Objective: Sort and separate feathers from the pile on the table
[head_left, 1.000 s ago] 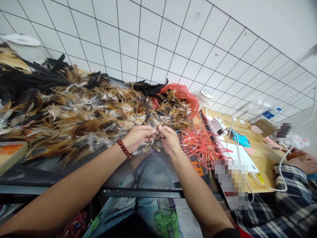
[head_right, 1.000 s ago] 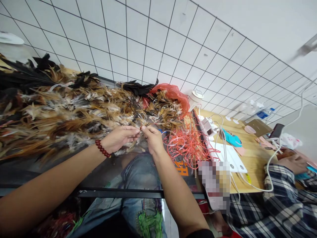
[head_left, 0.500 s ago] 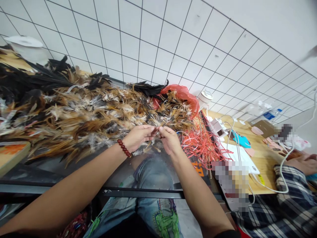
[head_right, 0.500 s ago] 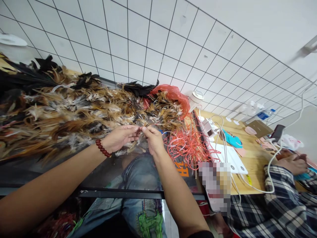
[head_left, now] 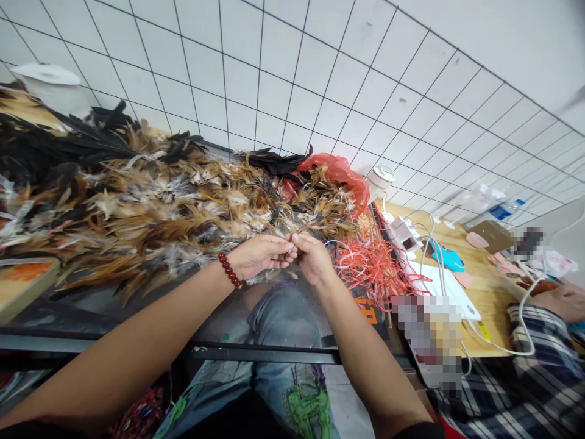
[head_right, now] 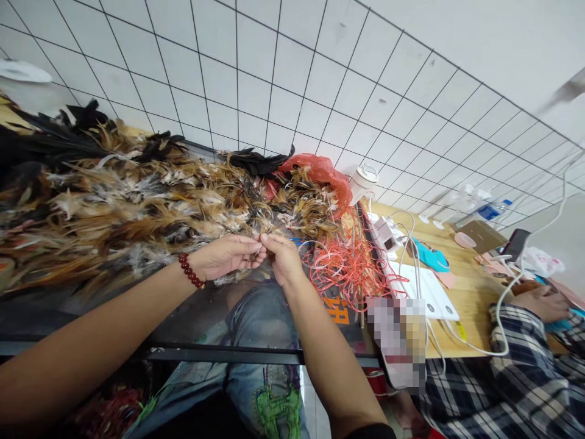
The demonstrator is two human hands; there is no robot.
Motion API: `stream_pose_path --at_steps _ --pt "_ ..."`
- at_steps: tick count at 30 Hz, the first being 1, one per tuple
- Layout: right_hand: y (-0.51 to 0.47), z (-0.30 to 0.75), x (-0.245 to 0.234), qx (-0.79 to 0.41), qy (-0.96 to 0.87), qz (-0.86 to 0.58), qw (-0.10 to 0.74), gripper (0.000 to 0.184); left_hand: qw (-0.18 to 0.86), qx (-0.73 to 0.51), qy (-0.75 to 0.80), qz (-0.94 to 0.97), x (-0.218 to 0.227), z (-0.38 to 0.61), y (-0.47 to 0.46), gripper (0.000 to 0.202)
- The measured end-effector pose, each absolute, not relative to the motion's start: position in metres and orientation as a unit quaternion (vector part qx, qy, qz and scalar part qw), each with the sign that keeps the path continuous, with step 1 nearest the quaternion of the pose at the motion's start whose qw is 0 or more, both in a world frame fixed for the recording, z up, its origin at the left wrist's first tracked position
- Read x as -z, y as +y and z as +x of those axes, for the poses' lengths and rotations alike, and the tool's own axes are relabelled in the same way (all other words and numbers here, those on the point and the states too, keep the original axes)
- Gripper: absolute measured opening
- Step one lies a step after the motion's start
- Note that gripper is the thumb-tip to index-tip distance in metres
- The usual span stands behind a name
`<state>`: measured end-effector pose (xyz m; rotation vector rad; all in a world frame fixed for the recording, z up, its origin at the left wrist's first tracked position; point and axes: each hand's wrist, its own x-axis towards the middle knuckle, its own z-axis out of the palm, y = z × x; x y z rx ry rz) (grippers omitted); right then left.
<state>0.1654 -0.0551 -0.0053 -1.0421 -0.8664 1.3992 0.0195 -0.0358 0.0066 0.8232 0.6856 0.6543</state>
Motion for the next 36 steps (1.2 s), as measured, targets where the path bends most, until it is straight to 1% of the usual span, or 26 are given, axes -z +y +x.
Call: stream_pose_path --at_steps 3,6,8,10,12,15,16,18,20,22,24,27,31,33,36 --pt "-0.056 0.165 0.006 -0.557 -0.406 -0.44 0.576 0.044 0.811 -0.367 0.326 0.317 -0.008 0.021 -0.034 0.007" --pt "-0.057 0.167 0.007 -0.422 -0.503 -0.474 0.586 0.066 0.802 -0.407 0.34 0.273 -0.01 0.022 -0.034 0.003" --pt "-0.058 0.168 0.007 -0.348 -0.551 -0.489 0.579 0.075 0.803 -0.408 0.339 0.271 -0.01 0.022 -0.034 0.003" --pt "-0.059 0.169 0.008 -0.315 -0.573 -0.498 0.57 0.074 0.805 -0.406 0.337 0.27 -0.011 0.023 -0.035 0.004" --pt "-0.06 0.169 0.008 -0.309 -0.576 -0.503 0.565 0.072 0.808 -0.401 0.34 0.266 -0.011 0.023 -0.036 0.005" --pt "-0.058 0.169 0.009 -0.334 -0.558 -0.499 0.572 0.072 0.806 -0.401 0.346 0.264 -0.012 0.024 -0.037 0.005" --pt "-0.057 0.169 0.01 -0.358 -0.543 -0.493 0.577 0.068 0.803 -0.404 0.348 0.268 -0.012 0.023 -0.036 0.004" --pt "-0.054 0.171 0.01 -0.433 -0.502 -0.474 0.579 0.055 0.796 -0.398 0.352 0.29 -0.013 0.022 -0.036 0.002" --pt "-0.053 0.172 0.009 -0.525 -0.453 -0.449 0.563 0.043 0.796 -0.374 0.349 0.322 -0.014 0.021 -0.036 0.003" --pt "-0.053 0.174 0.007 -0.603 -0.413 -0.423 0.536 0.041 0.805 -0.337 0.34 0.35 -0.015 0.02 -0.037 0.006" --pt "-0.055 0.176 0.004 -0.647 -0.39 -0.408 0.513 0.041 0.817 -0.298 0.333 0.364 -0.015 0.02 -0.038 0.007" --pt "-0.057 0.176 0.001 -0.646 -0.382 -0.412 0.517 0.035 0.827 -0.258 0.332 0.374 -0.014 0.02 -0.04 0.008" --pt "-0.056 0.175 0.002 -0.601 -0.387 -0.438 0.545 0.026 0.825 -0.269 0.328 0.374 -0.011 0.021 -0.04 0.011" --pt "-0.055 0.175 0.003 -0.59 -0.393 -0.447 0.545 0.024 0.814 -0.273 0.333 0.39 -0.01 0.022 -0.04 0.014" --pt "-0.054 0.176 0.003 -0.604 -0.391 -0.443 0.534 0.026 0.786 -0.289 0.355 0.415 -0.009 0.024 -0.041 0.014"
